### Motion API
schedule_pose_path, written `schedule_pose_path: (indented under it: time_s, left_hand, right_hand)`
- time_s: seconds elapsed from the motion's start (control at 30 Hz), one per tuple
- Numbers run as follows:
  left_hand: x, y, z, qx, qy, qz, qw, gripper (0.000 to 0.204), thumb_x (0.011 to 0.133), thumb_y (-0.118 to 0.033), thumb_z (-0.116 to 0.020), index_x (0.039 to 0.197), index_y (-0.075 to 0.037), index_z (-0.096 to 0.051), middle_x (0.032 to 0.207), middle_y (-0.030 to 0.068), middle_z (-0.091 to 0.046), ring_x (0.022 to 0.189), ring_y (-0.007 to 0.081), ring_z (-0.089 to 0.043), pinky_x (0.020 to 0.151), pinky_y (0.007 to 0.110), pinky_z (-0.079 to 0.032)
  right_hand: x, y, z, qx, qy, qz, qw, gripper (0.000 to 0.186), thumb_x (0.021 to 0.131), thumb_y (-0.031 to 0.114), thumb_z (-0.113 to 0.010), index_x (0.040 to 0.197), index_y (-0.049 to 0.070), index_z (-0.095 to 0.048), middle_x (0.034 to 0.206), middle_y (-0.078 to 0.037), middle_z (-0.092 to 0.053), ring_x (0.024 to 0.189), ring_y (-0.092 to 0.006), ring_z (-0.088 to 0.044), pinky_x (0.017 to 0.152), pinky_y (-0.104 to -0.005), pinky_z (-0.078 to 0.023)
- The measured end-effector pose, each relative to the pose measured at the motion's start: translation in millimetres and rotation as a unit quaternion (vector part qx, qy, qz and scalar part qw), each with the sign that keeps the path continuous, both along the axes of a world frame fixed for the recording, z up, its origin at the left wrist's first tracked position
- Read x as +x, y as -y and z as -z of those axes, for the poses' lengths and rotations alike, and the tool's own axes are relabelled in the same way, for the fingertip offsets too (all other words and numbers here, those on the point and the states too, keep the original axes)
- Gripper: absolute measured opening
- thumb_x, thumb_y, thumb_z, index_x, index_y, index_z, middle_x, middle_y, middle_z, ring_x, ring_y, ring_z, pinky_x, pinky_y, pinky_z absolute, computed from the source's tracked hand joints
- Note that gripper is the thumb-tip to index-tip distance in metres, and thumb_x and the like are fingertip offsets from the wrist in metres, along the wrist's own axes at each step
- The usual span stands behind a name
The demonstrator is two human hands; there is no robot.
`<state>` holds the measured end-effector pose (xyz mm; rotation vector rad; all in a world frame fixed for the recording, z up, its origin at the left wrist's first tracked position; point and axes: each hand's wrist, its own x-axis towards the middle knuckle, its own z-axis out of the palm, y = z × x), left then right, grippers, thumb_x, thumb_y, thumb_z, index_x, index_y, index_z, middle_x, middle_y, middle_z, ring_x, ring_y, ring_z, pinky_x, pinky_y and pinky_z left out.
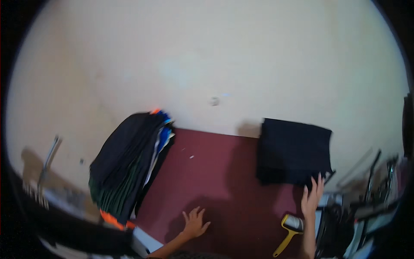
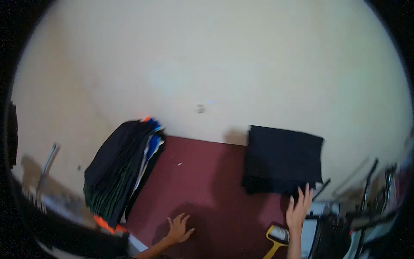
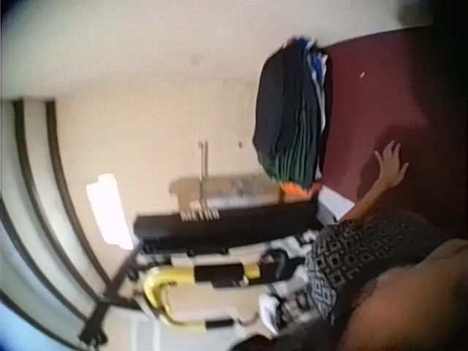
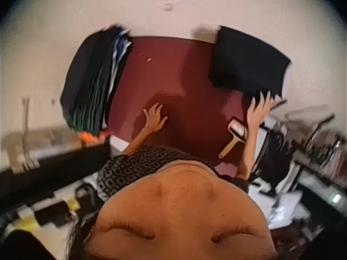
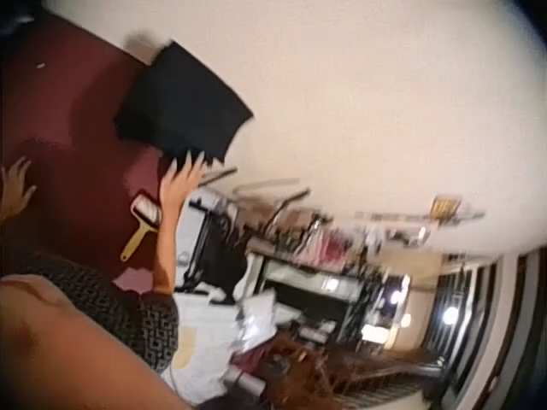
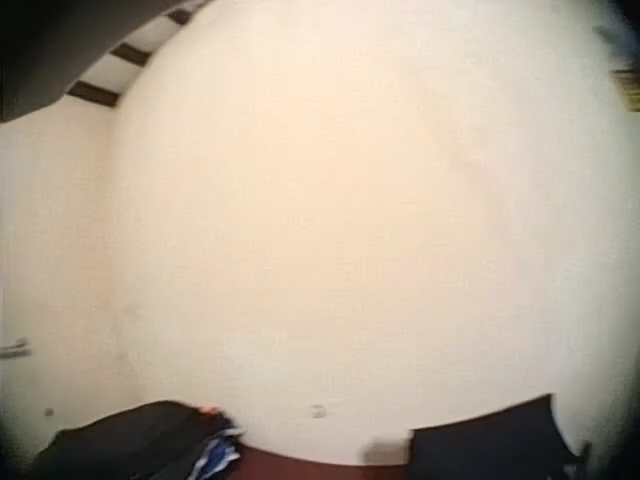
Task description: Cleaning a garment with a lint roller and then folding it.
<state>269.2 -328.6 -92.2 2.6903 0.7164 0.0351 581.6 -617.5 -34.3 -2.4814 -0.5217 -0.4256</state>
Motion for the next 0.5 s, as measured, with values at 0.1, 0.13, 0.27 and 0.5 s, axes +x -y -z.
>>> schedule_pose_path:
  time_s: [0.1,0.13,0.27,0.5]
  left_hand:
    - [-79.2,12.2,7.1,-0.024,-0.038,-0.149,0.988,0.064,0.081,-0.039,-0.054,0.129,-0.003,-0.033,0.131,0.0195,-0.028,0.124,0.0364,-0.023,0.097,0.066,-0.006]
    - [-100.8,10.7,13.1,-0.024,-0.029,-0.184,0.982,0.063,0.081,-0.039,-0.054,0.129,-0.004,-0.033,0.131,0.0194,-0.027,0.124,0.0370,-0.024,0.097,0.066,-0.006]
    - [-145.0,9.1,4.3,-0.009,0.016,-0.258,0.966,0.060,0.081,-0.036,-0.055,0.127,-0.003,-0.035,0.129,0.0205,-0.031,0.120,0.0375,-0.030,0.101,0.058,-0.014]
    - [-204.6,-52.4,-32.7,-0.279,0.099,-0.188,0.936,0.040,0.082,-0.030,-0.058,0.109,0.000,-0.051,0.093,0.0152,-0.058,0.089,0.0257,-0.057,0.080,0.034,-0.045]
  right_hand:
    - [-44.6,-9.6,6.9,0.012,-0.001,0.000,1.000,0.041,0.089,0.027,-0.044,0.120,0.000,-0.044,0.139,-0.017,-0.027,0.129,-0.0376,-0.021,0.105,-0.0456,-0.017]
    - [-59.6,-19.5,13.1,0.019,0.020,-0.009,1.000,0.042,0.088,0.026,-0.044,0.120,-0.002,-0.043,0.139,-0.018,-0.027,0.129,-0.0386,-0.020,0.105,-0.0464,-0.016]
    - [-142.8,-87.0,37.5,0.089,-0.049,-0.165,0.981,0.049,0.081,0.014,-0.052,0.124,-0.002,-0.036,0.141,-0.021,-0.020,0.129,-0.0373,-0.021,0.106,-0.0450,-0.017]
    - [-305.8,-178.2,57.6,0.004,-0.182,-0.449,0.875,0.057,0.075,0.018,-0.058,0.123,-0.002,-0.035,0.140,-0.023,-0.017,0.130,-0.0420,-0.012,0.104,-0.0527,-0.011]
